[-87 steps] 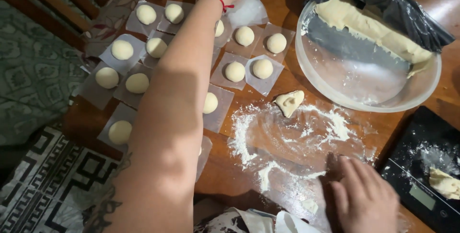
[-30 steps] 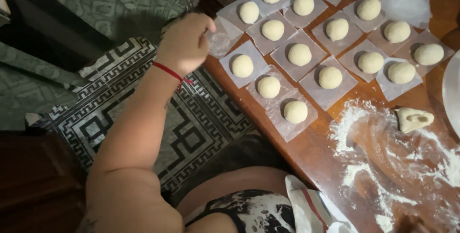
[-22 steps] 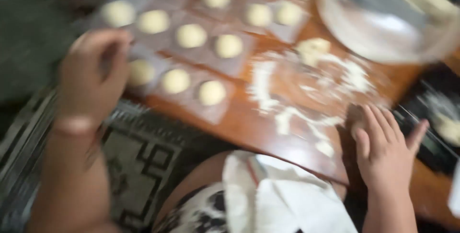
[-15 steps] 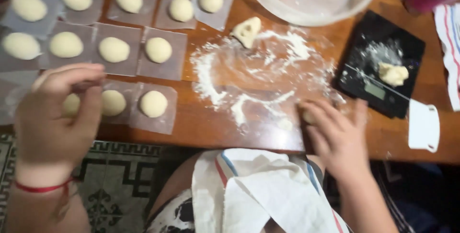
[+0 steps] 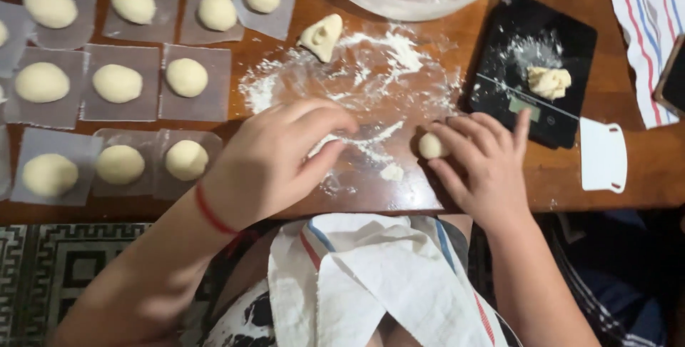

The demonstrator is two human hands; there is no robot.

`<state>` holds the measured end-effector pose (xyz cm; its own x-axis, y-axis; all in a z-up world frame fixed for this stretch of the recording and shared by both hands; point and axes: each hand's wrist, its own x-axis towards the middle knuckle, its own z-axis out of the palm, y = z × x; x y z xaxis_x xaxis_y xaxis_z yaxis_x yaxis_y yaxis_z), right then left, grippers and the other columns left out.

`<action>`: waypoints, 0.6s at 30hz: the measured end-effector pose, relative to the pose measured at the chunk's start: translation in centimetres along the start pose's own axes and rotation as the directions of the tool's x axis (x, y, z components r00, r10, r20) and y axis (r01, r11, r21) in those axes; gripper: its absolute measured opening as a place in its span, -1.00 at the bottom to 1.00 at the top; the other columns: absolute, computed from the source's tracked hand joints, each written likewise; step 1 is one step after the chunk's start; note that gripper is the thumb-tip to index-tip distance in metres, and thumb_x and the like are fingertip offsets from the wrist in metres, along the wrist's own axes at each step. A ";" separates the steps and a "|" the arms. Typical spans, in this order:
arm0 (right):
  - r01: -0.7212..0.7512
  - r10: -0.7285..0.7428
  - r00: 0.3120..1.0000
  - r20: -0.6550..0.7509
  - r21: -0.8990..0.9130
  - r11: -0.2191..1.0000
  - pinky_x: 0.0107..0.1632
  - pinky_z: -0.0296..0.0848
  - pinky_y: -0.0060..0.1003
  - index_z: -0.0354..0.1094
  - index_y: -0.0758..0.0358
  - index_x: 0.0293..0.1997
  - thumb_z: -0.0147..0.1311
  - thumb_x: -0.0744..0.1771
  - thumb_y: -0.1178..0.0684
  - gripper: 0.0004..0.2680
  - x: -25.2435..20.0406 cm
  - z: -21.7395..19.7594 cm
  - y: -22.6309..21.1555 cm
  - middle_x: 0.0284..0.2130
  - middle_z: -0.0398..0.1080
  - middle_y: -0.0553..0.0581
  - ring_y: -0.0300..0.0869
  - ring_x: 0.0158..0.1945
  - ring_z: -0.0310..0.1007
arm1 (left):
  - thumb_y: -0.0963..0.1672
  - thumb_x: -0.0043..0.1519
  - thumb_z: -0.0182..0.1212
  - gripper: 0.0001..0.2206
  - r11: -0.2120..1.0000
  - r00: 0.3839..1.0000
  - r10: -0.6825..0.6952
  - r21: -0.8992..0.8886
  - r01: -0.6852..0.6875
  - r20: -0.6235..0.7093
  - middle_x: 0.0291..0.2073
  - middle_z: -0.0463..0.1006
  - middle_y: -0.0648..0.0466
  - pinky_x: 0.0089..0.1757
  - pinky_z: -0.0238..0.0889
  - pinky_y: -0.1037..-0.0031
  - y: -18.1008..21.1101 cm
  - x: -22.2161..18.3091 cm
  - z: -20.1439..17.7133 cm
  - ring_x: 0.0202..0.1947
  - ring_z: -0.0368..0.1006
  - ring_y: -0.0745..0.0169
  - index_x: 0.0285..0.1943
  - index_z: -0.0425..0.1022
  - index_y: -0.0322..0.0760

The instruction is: Portioning dough by weight and shaping it into small balls before placing them on parchment paper.

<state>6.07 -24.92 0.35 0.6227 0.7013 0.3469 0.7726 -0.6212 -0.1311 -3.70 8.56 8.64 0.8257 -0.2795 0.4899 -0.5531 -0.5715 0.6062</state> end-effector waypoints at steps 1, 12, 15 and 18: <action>-0.011 0.011 1.000 0.000 0.001 1.000 0.59 -0.44 0.57 0.49 0.07 0.39 0.16 0.45 -0.19 -0.65 -0.4 -0.2 -0.2 0.22 0.49 0.15 0.15 0.40 0.34 | -0.29 0.40 0.19 -0.86 1.000 1.000 0.003 -0.005 -0.003 0.010 0.01 0.66 -0.13 0.07 0.50 0.23 -0.6 0.8 1.4 0.01 0.63 -0.04 0.10 0.55 -0.46; -0.260 0.321 0.912 -0.256 0.245 0.934 0.60 -0.19 0.43 0.23 0.23 0.52 0.15 0.45 0.15 -0.60 -2.8 1.7 2.7 0.26 0.28 0.20 0.16 0.42 0.20 | -0.30 0.24 0.27 -0.45 0.996 0.912 0.072 -0.076 -0.045 0.403 0.36 0.54 -0.09 0.38 0.14 -0.10 -3.3 6.5 14.5 0.46 0.36 -0.12 0.48 0.45 -0.22; -0.259 0.320 0.910 -0.262 0.242 0.935 0.57 -0.14 0.45 0.29 0.25 0.47 0.18 0.44 0.17 -0.63 -2.6 1.4 2.4 0.20 0.29 0.22 0.16 0.38 0.21 | -0.21 0.29 0.35 -0.62 0.999 0.919 0.026 0.009 -0.032 0.393 0.20 0.66 0.02 0.33 0.22 0.03 -5.0 7.1 16.3 0.33 0.50 0.00 0.32 0.60 -0.13; -0.287 0.356 0.899 -0.254 0.272 0.918 0.56 -0.10 0.40 0.33 0.21 0.44 0.16 0.45 0.12 -0.66 -2.7 1.1 1.9 0.19 0.29 0.18 0.13 0.37 0.20 | -0.08 0.24 0.44 -0.68 0.993 0.940 -0.036 0.119 -0.005 0.339 0.12 0.68 0.11 0.20 0.28 0.08 -6.0 6.8 13.8 0.24 0.54 -0.02 0.20 0.65 -0.04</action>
<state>6.01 -27.63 -1.90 0.8038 0.3207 0.5010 0.5646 -0.6765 -0.4728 6.75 -0.59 -0.27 0.8339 -0.5034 0.2262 -0.5397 -0.6582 0.5249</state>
